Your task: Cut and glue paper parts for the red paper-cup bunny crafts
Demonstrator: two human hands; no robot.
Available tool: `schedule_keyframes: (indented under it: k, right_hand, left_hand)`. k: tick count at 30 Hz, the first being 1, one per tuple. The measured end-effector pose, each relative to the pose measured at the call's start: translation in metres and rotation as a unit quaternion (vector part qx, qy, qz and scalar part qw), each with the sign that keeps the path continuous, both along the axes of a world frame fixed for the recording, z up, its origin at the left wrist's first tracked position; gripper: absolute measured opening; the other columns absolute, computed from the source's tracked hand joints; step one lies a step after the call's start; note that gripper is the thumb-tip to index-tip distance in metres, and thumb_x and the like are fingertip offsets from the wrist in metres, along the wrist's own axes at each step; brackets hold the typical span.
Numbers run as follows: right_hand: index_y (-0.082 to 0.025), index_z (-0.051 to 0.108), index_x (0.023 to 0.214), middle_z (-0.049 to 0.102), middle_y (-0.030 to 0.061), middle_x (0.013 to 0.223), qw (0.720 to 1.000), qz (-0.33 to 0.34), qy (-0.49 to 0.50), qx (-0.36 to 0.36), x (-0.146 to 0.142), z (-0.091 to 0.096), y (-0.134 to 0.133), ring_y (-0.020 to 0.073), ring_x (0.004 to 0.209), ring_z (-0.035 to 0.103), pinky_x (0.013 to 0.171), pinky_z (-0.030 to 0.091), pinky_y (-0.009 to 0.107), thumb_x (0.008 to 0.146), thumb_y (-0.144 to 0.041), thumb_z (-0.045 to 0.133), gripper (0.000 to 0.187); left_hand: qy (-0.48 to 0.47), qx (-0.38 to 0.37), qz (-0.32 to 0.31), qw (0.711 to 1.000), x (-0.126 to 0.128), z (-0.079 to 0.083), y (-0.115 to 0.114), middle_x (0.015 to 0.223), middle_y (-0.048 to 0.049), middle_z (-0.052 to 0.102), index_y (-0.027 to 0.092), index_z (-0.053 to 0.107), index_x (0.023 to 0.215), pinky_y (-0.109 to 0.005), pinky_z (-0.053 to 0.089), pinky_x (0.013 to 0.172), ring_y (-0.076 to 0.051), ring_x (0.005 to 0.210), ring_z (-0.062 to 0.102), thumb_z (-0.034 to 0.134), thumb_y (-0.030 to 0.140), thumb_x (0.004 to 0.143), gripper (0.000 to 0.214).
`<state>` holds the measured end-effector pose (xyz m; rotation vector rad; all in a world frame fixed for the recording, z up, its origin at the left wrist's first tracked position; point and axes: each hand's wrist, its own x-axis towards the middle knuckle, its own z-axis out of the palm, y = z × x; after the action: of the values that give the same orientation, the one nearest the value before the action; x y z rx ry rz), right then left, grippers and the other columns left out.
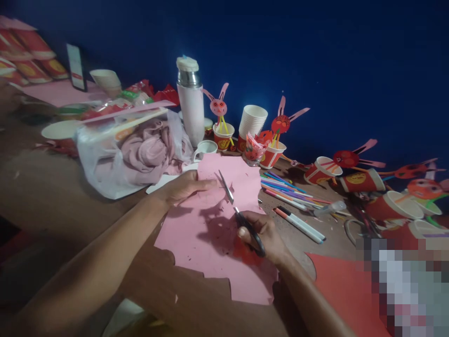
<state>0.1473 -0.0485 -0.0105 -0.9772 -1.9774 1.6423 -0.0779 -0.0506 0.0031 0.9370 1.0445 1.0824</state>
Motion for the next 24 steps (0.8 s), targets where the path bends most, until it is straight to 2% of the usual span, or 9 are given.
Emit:
schedule_keyframes:
  k: [3, 5, 8, 10, 12, 15, 18, 21, 24]
  right_hand:
    - [-0.014, 0.056, 0.083, 0.047, -0.0046, 0.046, 0.997, -0.06, 0.046, 0.016, 0.0, -0.005, -0.001, 0.0082, 0.038, 0.041, 0.039, 0.032, 0.021, 0.068, -0.064, 0.055, 0.052]
    - [-0.014, 0.056, 0.088, 0.046, -0.0056, 0.046, 0.991, -0.106, 0.077, 0.028, -0.002, -0.006, -0.002, 0.0082, 0.038, 0.039, 0.039, 0.032, 0.022, 0.069, -0.062, 0.055, 0.051]
    - [-0.014, 0.055, 0.09, 0.046, -0.0054, 0.046, 0.982, -0.158, 0.099, 0.041, -0.004, -0.006, -0.004, 0.0087, 0.039, 0.04, 0.04, 0.032, 0.023, 0.071, -0.06, 0.054, 0.05]
    - [-0.013, 0.055, 0.091, 0.046, -0.0051, 0.046, 0.976, -0.177, 0.114, 0.047, -0.006, -0.006, -0.006, 0.0089, 0.039, 0.04, 0.04, 0.032, 0.022, 0.073, -0.06, 0.053, 0.05]
    - [-0.013, 0.054, 0.092, 0.045, -0.0054, 0.046, 0.972, -0.186, 0.134, 0.045, -0.008, -0.007, -0.008, 0.0084, 0.039, 0.039, 0.04, 0.031, 0.022, 0.073, -0.059, 0.053, 0.05]
    - [-0.013, 0.055, 0.092, 0.044, -0.0058, 0.047, 0.97, -0.188, 0.149, 0.035, -0.012, -0.009, -0.012, 0.0076, 0.038, 0.038, 0.04, 0.032, 0.021, 0.073, -0.058, 0.053, 0.049]
    - [-0.013, 0.056, 0.091, 0.043, -0.0059, 0.047, 0.973, -0.171, 0.156, 0.014, -0.017, -0.012, -0.019, 0.0078, 0.038, 0.039, 0.038, 0.032, 0.02, 0.072, -0.058, 0.055, 0.049]
    - [-0.014, 0.056, 0.092, 0.044, -0.0056, 0.047, 0.977, -0.153, 0.147, -0.007, -0.022, -0.015, -0.026, 0.0082, 0.038, 0.039, 0.037, 0.033, 0.02, 0.071, -0.059, 0.055, 0.05]
    - [-0.015, 0.057, 0.092, 0.043, -0.0061, 0.048, 0.978, -0.154, 0.137, -0.024, -0.027, -0.018, -0.031, 0.008, 0.037, 0.039, 0.035, 0.033, 0.02, 0.069, -0.06, 0.056, 0.051]
  left_hand:
    - [-0.016, 0.053, 0.109, 0.993, 0.001, 0.003, 0.004, 0.062, 0.001, 0.058, 0.014, 0.06, 0.072, -0.022, 0.041, 0.056, -0.011, 0.057, 0.054, 0.068, 0.039, 0.063, 0.028]
    - [-0.069, 0.077, 0.188, 0.977, 0.001, 0.005, 0.006, 0.067, -0.0008, 0.06, 0.014, 0.058, 0.08, -0.022, 0.042, 0.056, -0.012, 0.062, 0.057, 0.06, 0.049, 0.069, 0.036]
    - [-0.16, 0.075, 0.247, 0.953, 0.007, 0.006, 0.006, 0.073, -0.0027, 0.06, 0.015, 0.056, 0.088, -0.022, 0.043, 0.055, -0.013, 0.065, 0.056, 0.046, 0.058, 0.074, 0.046]
    - [-0.2, 0.088, 0.246, 0.944, 0.018, 0.002, 0.002, 0.074, -0.0012, 0.057, 0.016, 0.055, 0.089, -0.022, 0.044, 0.056, -0.012, 0.063, 0.054, 0.045, 0.061, 0.074, 0.048]
    - [-0.205, 0.107, 0.229, 0.946, 0.033, -0.005, -0.004, 0.076, -0.0003, 0.056, 0.018, 0.053, 0.088, -0.023, 0.045, 0.057, -0.013, 0.066, 0.054, 0.051, 0.063, 0.07, 0.049]
    - [-0.131, 0.153, 0.182, 0.963, 0.055, -0.014, -0.014, 0.085, -0.0031, 0.058, 0.019, 0.054, 0.092, -0.026, 0.046, 0.06, -0.016, 0.075, 0.054, 0.058, 0.057, 0.069, 0.045]
    - [-0.067, 0.194, 0.137, 0.969, 0.067, -0.015, -0.023, 0.081, -0.0032, 0.059, 0.019, 0.057, 0.093, -0.027, 0.044, 0.067, -0.016, 0.072, 0.053, 0.065, 0.045, 0.069, 0.036]
    - [-0.031, 0.159, 0.146, 0.976, 0.069, -0.014, -0.027, 0.069, -0.0035, 0.059, 0.016, 0.06, 0.073, -0.029, 0.043, 0.071, -0.016, 0.069, 0.054, 0.063, 0.042, 0.072, 0.026]
    - [-0.002, 0.106, 0.202, 0.974, 0.067, -0.015, -0.027, 0.059, -0.0043, 0.058, 0.015, 0.056, 0.055, -0.028, 0.042, 0.068, -0.017, 0.067, 0.055, 0.059, 0.046, 0.073, 0.036]
